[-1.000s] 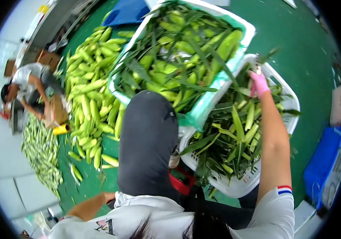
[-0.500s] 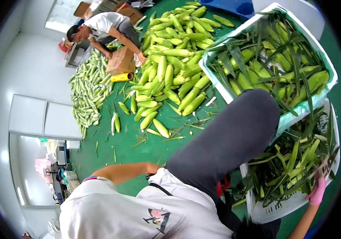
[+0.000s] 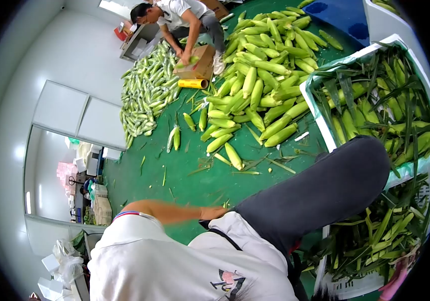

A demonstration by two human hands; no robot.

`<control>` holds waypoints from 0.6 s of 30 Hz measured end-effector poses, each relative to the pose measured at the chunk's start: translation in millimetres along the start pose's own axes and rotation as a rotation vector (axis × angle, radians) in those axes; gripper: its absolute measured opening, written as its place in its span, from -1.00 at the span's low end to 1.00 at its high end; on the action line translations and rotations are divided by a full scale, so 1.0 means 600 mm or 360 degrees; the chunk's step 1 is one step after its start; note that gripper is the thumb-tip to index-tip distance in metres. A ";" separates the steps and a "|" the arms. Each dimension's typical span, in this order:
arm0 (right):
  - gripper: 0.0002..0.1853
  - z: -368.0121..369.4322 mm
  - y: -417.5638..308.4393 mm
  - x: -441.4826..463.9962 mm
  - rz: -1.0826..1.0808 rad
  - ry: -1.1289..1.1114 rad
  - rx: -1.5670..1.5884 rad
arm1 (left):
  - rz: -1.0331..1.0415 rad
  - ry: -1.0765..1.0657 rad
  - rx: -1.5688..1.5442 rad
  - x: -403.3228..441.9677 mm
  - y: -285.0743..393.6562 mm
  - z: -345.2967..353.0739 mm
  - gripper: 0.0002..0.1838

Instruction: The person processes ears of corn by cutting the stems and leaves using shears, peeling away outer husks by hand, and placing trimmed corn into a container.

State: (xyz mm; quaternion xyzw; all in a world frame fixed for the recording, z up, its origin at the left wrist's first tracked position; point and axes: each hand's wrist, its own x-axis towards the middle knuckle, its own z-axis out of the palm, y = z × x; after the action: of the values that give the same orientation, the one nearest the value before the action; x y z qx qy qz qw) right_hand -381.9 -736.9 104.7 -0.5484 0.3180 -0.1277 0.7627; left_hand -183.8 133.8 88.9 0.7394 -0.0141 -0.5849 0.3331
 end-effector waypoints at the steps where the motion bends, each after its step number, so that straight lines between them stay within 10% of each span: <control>1: -0.44 -0.005 0.004 0.000 0.0008 0.0004 -0.0018 | -0.0078 -0.0024 -0.0119 -0.011 0.055 -0.005 -0.30; 11: -0.31 -0.041 0.027 0.003 0.0082 0.0081 -0.0097 | 0.0216 0.0060 -0.0043 0.061 0.016 0.051 -0.23; 18: -0.36 -0.076 0.006 0.008 0.0067 -0.0088 -0.0081 | 0.0085 0.0133 -0.0845 0.093 0.224 0.001 -0.14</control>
State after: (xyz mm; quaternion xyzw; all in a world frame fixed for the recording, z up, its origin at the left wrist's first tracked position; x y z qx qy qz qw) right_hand -407.2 -772.7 90.5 -0.5641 0.3115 -0.0883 0.7596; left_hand -117.2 6.0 109.7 0.6490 0.1342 -0.5280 0.5310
